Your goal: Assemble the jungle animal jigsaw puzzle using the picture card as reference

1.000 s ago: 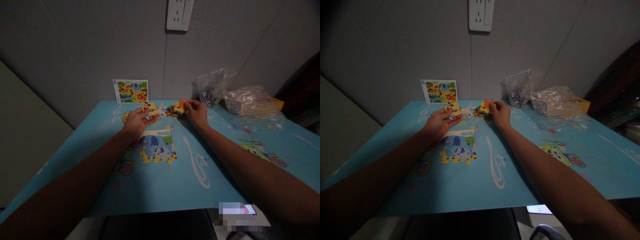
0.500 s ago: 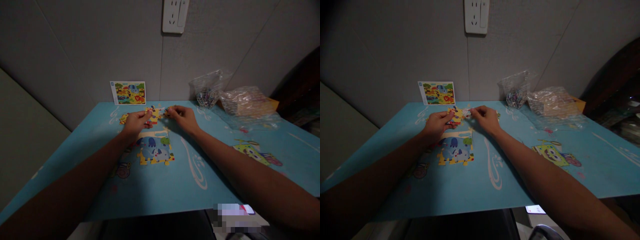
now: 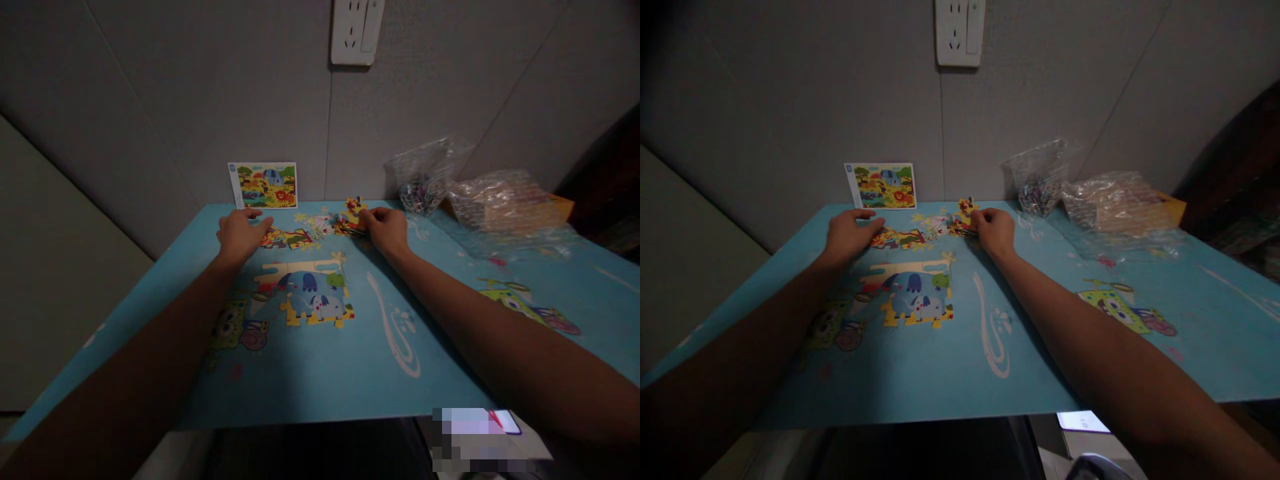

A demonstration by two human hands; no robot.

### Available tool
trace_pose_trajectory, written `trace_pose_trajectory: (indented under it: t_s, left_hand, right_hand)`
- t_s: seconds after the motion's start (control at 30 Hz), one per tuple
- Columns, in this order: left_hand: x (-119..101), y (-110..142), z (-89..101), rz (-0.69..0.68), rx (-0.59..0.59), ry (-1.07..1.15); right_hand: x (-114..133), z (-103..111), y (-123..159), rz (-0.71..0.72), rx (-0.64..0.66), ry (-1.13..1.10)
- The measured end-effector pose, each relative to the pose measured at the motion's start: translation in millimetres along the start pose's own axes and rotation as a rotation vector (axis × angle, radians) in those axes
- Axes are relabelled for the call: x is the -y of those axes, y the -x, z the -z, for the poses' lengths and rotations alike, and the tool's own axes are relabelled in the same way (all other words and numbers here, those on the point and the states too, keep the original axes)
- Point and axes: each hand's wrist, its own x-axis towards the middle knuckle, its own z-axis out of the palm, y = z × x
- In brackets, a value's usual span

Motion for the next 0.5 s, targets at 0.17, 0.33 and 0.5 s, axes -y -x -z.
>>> trace_pose_trajectory:
  t_s: [0.17, 0.33, 0.5]
  left_hand:
    - [-10, 12, -3.5, -0.045, 0.265, -0.217]
    - [-16, 18, -8.0, -0.231, 0.309, -0.353]
    - [-21, 21, -8.8, -0.358, 0.236, -0.240]
  right_hand:
    - [-2, -5, -3, -0.066, 0.004, -0.067]
    - [6, -3, 4, 0.073, -0.060, 0.036]
    - [28, -3, 26, 0.279, 0.094, -0.012]
